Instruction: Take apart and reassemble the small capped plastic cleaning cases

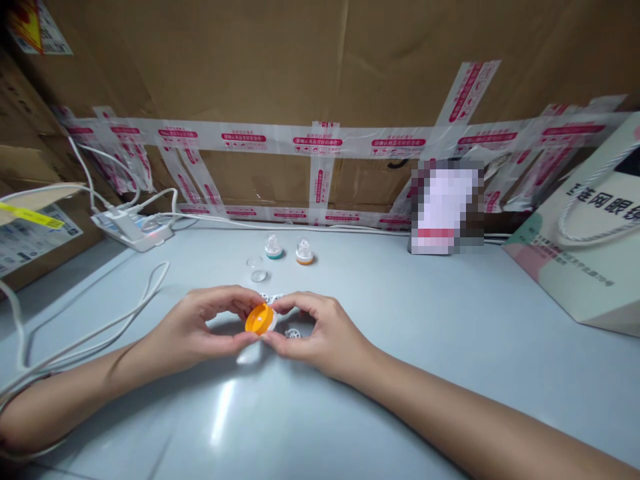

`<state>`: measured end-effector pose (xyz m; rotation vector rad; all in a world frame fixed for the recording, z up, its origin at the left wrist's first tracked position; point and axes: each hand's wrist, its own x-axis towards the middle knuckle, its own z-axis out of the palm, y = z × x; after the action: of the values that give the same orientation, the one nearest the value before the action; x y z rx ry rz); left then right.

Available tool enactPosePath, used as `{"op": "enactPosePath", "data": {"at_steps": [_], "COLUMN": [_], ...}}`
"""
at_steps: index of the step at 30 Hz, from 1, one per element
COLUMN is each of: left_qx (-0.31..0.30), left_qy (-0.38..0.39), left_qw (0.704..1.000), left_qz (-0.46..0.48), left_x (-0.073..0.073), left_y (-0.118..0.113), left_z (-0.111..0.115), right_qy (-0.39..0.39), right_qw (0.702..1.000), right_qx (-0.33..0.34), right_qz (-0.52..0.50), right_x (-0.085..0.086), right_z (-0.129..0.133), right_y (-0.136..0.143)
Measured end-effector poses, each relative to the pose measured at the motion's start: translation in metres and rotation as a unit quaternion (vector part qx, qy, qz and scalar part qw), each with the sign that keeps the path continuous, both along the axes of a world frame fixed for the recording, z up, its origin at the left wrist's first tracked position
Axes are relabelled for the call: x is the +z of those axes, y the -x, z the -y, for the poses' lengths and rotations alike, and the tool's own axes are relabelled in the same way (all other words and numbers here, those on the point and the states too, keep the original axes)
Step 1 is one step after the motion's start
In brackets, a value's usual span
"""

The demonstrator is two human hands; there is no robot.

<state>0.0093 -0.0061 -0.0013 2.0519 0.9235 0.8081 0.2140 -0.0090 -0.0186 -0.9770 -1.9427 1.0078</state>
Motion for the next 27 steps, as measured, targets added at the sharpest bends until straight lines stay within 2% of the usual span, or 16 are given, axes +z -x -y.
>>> {"op": "enactPosePath", "data": {"at_steps": [3,6,9,15,18,27], "left_qx": [0.01,0.012,-0.002,-0.035,-0.049,-0.007], "left_qy": [-0.026,-0.071,-0.1,-0.108,-0.105,-0.159], "left_qw": [0.999,0.997,0.995,0.993,0.993,0.987], "left_qz": [0.016,0.015,0.019,0.017,0.015,-0.019], "left_x": [0.008,0.016,0.02,0.021,0.02,0.009], "left_y": [0.001,0.003,0.004,0.005,0.006,0.001], "left_z": [0.003,0.007,0.008,0.007,0.007,0.005], "right_qy": [0.098,0.205,0.276,0.353,0.374,0.466], "right_qw": [0.99,0.958,0.926,0.871,0.855,0.806], "right_qx": [0.029,0.048,0.045,0.071,0.07,-0.01], "right_qz": [-0.094,-0.194,-0.255,-0.334,-0.352,-0.365], "right_x": [0.005,0.011,0.014,0.01,0.008,0.007], "right_z": [0.005,0.01,0.014,0.019,0.02,0.02], "right_y": [0.002,0.006,0.011,0.012,0.011,0.011]}}
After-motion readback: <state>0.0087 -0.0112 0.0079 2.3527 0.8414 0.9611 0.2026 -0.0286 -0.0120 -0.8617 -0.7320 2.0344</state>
